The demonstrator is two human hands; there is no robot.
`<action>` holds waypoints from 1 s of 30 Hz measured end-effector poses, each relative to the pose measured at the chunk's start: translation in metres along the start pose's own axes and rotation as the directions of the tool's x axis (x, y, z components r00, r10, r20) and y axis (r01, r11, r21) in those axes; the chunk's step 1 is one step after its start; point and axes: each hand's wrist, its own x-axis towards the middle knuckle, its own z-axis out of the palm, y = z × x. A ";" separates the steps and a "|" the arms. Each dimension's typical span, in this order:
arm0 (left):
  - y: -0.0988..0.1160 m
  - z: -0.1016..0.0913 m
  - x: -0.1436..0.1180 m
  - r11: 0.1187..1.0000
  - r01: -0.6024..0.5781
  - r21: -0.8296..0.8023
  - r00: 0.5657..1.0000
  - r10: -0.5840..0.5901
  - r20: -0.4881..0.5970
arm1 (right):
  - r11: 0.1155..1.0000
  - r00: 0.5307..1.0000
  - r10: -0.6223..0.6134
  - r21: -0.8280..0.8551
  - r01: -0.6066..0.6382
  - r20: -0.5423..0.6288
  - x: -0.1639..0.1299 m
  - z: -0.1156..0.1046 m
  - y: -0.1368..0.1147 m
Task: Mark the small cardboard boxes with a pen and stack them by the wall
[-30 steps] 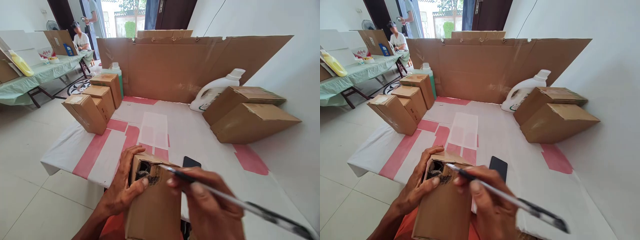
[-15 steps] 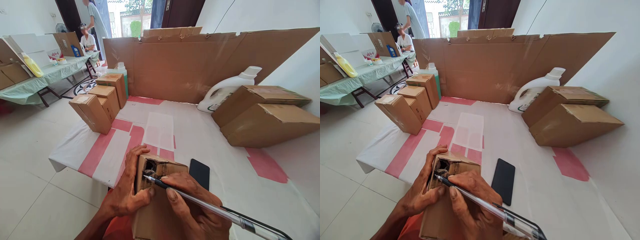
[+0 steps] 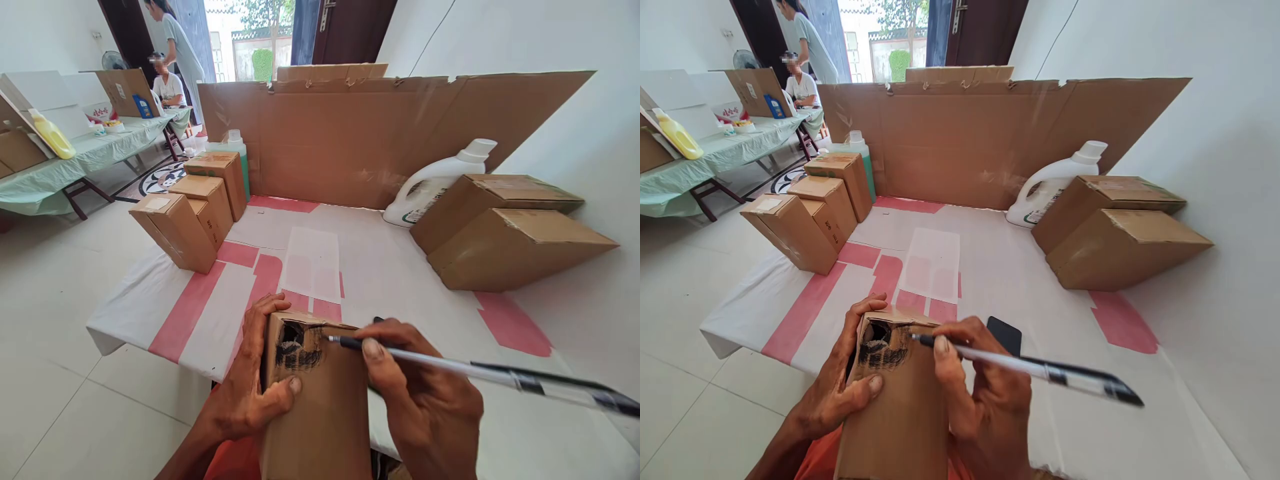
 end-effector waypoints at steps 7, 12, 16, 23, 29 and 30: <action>-0.005 -0.001 -0.004 0.989 0.107 -0.103 0.983 -0.120 -0.136 | 0.966 0.984 0.180 -0.187 -0.178 -0.008 0.080 0.001 0.070; -0.006 -0.006 -0.004 0.983 0.160 -0.093 0.976 -0.171 -0.133 | 0.806 0.964 0.266 -0.545 -0.229 -0.012 0.047 0.012 0.120; -0.003 -0.005 -0.003 0.971 0.212 -0.109 0.967 -0.224 -0.123 | 0.671 0.942 0.334 -0.699 -0.245 -0.010 0.009 0.024 0.125; -0.003 -0.001 -0.001 0.978 0.185 -0.094 0.965 -0.199 -0.168 | 0.389 0.849 0.494 -0.826 -0.408 -0.187 -0.008 -0.012 0.133; -0.004 0.001 0.000 0.987 0.122 -0.105 0.981 -0.136 -0.137 | 0.285 0.697 0.643 -0.745 -0.603 -0.318 -0.041 -0.042 0.143; -0.003 0.001 0.000 0.988 0.122 -0.100 0.983 -0.134 -0.129 | 0.301 0.679 0.658 -0.714 -0.632 -0.324 -0.042 -0.043 0.147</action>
